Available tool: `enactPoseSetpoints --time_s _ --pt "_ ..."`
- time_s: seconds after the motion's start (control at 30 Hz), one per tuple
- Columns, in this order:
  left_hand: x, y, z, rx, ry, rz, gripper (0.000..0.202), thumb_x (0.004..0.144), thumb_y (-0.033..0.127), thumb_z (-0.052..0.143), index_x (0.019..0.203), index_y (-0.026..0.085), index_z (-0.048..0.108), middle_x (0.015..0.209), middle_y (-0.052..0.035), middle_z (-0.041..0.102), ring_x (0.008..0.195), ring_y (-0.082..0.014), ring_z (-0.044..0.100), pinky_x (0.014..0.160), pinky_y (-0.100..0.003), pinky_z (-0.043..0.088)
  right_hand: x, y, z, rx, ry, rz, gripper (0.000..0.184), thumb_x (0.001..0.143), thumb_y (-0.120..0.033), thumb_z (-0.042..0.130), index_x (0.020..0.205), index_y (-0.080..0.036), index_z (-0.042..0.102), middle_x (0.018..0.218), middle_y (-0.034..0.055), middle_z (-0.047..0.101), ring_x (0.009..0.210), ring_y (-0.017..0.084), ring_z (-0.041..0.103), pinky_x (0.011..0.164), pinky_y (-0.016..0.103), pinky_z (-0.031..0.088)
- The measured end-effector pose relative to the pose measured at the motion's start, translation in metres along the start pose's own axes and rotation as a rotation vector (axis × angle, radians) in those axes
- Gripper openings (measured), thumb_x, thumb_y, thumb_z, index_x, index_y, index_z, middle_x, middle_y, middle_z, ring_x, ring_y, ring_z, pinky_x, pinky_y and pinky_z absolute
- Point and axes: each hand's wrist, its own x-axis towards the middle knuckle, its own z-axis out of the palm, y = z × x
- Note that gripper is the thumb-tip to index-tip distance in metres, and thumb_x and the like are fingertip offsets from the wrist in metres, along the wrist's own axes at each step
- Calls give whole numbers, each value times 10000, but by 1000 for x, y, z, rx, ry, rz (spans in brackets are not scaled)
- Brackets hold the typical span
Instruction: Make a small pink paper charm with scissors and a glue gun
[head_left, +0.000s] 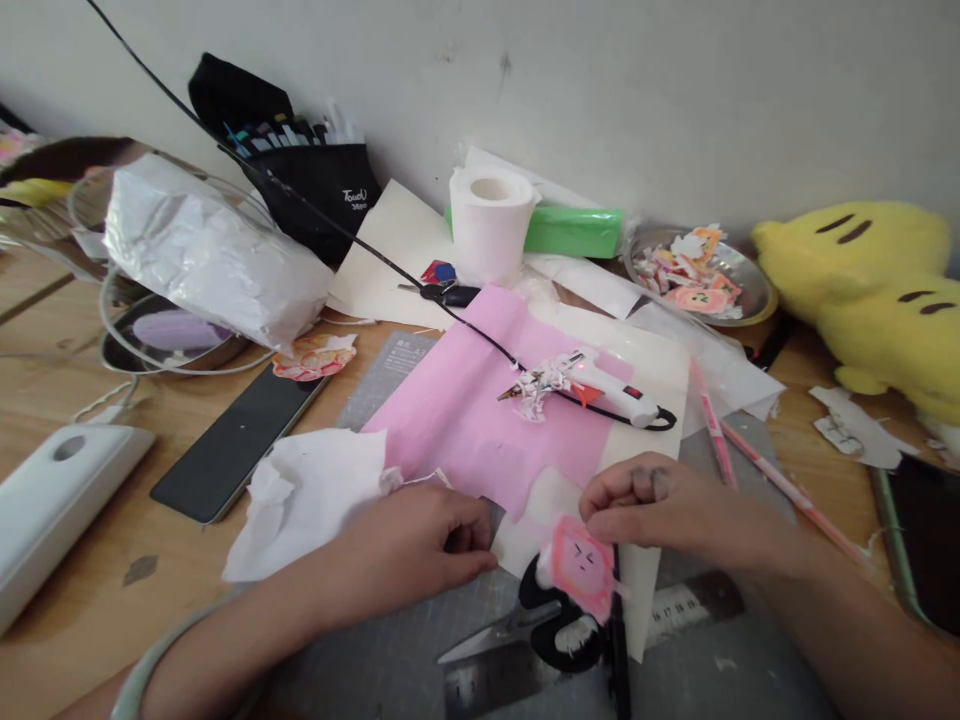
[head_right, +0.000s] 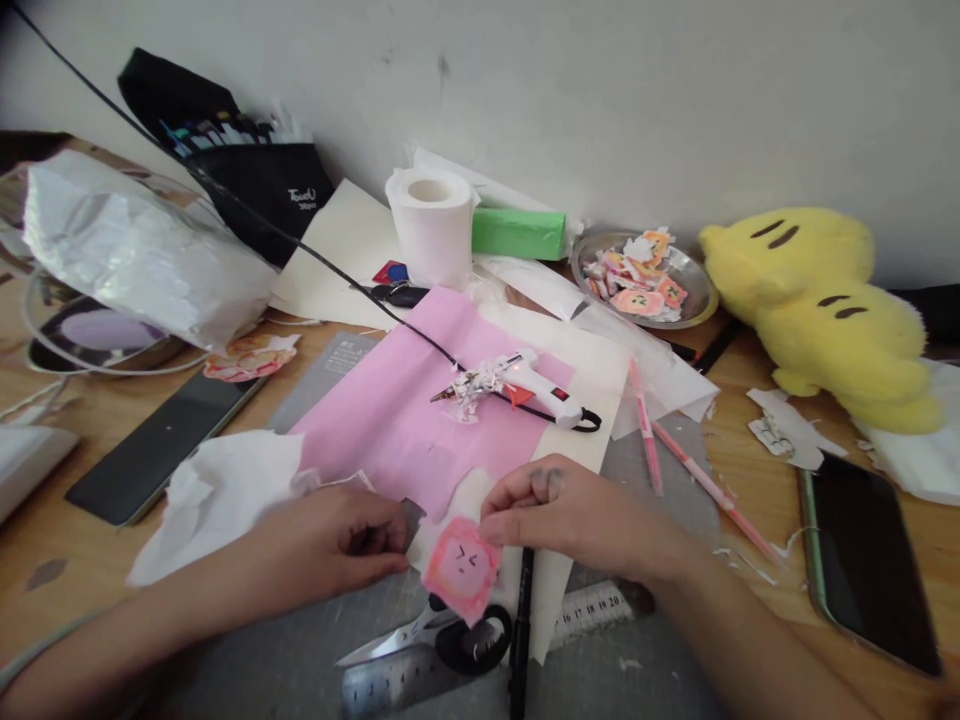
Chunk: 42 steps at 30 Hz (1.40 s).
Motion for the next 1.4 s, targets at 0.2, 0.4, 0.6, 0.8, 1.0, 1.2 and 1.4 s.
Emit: enactPoseSetpoints --time_s 0.2,0.4,0.6,0.8,1.0,1.2,1.4 --pt "0 2 2 -113 2 5 180 834 345 506 782 201 601 677 45 592 614 -105 514 542 -208 328 -2 1 -4 170 -73 35 264 658 -391 692 760 -148 670 605 -47 509 499 59 331 476 217 227" --pt "4 2 6 -466 53 -15 304 862 401 401 853 174 602 828 -9 615 765 -148 548 656 -231 418 6 -2 12 31 6 15 167 736 -334 628 751 -169 643 665 -38 565 621 101 490 595 218 371" --pt "4 3 4 -547 37 -40 301 828 425 432 825 176 602 803 -5 600 756 -156 534 665 -248 411 10 4 17 61 -31 -35 158 765 -314 616 759 -156 630 649 -44 544 598 83 480 589 202 374" --pt "5 2 7 -591 21 -34 265 815 405 467 798 175 599 797 -2 584 762 -152 521 692 -254 406 12 7 18 63 -21 -59 188 786 -334 610 758 -149 627 637 -46 537 588 77 466 572 193 368" --pt "2 2 5 -628 9 -51 278 830 412 460 779 176 597 753 12 542 715 -133 479 634 -231 374 12 4 18 19 1 -67 183 790 -330 603 748 -152 616 613 -52 501 570 73 434 543 188 342" --pt "2 6 2 -760 84 -95 341 845 442 420 731 171 594 522 66 354 520 -100 339 513 -219 278 8 4 21 -177 101 -154 200 814 -363 585 773 -173 630 569 -69 386 534 72 332 492 194 275" --pt "2 4 4 -886 133 -5 365 871 385 360 758 173 635 478 76 345 455 -91 274 498 -225 247 6 3 25 -230 90 -159 218 821 -383 573 790 -183 653 555 -65 367 523 77 324 474 204 259"
